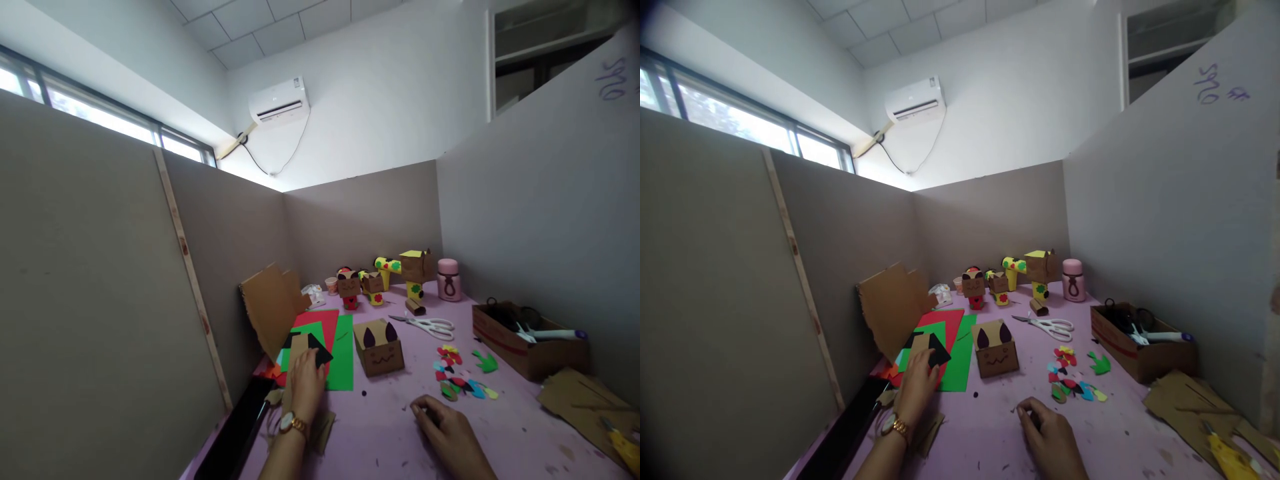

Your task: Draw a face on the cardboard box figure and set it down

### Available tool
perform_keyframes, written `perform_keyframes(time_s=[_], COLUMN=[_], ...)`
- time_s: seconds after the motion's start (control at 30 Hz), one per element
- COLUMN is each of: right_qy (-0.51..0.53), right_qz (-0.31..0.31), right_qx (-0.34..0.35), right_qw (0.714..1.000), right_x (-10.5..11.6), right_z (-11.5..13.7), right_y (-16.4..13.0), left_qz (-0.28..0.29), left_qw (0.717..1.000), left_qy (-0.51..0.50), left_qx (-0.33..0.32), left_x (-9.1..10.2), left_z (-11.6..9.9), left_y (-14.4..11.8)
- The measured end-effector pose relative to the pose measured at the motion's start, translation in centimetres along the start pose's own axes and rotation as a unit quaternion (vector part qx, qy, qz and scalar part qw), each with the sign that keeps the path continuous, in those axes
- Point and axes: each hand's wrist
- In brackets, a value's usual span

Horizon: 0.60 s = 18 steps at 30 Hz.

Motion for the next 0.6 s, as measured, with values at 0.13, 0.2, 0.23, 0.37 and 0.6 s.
perform_keyframes(time_s=[0.13,0.2,0.23,0.37,0.6], right_qy=[0.0,-0.001,-0.002,-0.011,-0.026], right_qz=[-0.004,0.007,0.013,0.007,0.008], right_qx=[0.0,-0.001,-0.001,-0.002,-0.02], right_qw=[1.0,1.0,1.0,1.0,0.999], right_x=[-0.1,0.0,0.1,0.1,0.3], right_z=[-0.6,-0.7,-0.6,0.2,0.8], right_y=[0.3,0.5,0.5,0.3,-0.2], left_qz=[0.03,0.056,0.068,0.088,0.051], left_qw=[0.999,0.997,0.996,0.994,0.996], left_qy=[0.025,0.032,0.038,0.07,0.067], left_qx=[-0.026,-0.049,-0.051,-0.005,-0.029], left_x=[-0.6,-0.7,-0.7,-0.4,0.5], left_z=[-2.6,-3.0,-3.0,-1.8,-3.0], left_y=[-0.8,-1.4,-1.6,-1.7,-1.9])
Point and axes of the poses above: each hand's wrist, its own y-axis towards the middle knuckle, its own x-axis out of the back of the hand, z = x × y, and after that the axes turned 8 degrees about y, right-handed
